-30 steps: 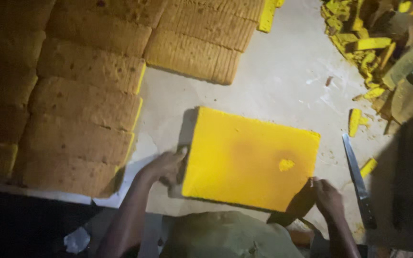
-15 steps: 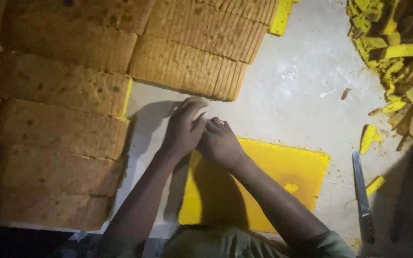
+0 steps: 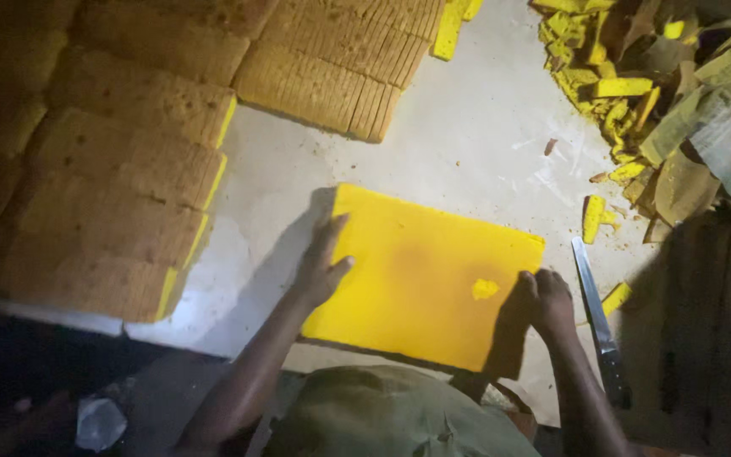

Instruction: The person removes a newspaper from a yellow block, flips the block, and uses a knife to cut it into smaller rectangular pieces. The cut pieces are stacked on the table.

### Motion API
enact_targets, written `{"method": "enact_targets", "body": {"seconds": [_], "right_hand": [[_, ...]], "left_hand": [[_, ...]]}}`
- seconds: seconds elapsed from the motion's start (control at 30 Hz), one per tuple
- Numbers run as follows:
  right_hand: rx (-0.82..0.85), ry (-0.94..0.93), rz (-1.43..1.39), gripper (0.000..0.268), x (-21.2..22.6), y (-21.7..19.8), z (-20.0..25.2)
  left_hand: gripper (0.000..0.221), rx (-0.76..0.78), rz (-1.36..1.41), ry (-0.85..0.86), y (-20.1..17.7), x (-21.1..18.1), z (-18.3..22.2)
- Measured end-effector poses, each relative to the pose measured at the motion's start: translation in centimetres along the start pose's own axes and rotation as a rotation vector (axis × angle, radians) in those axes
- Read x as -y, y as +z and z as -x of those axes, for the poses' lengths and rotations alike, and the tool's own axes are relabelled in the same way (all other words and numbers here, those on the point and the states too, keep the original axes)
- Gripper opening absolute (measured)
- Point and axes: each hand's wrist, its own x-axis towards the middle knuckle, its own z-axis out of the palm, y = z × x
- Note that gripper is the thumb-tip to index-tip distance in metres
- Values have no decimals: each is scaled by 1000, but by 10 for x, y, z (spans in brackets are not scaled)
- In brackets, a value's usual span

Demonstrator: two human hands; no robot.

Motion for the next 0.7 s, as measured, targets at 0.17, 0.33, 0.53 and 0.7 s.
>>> {"method": "enact_targets", "body": {"seconds": [0.17, 0.33, 0.53, 0.7], "right_hand": [[-2, 231, -85, 50, -67, -8, 41], [-134, 114, -239, 52, -84, -28, 77], [-139, 171, -404, 53, -98, -29, 111], [-207, 240, -322, 52, -101, -16, 124]], "left_hand": [[72, 15, 122, -17, 67, -30, 23], [71, -265, -514, -166, 88, -58, 94], [87, -481, -863, -389, 55, -16, 109], [81, -738, -782, -210, 67, 41, -39]]}}
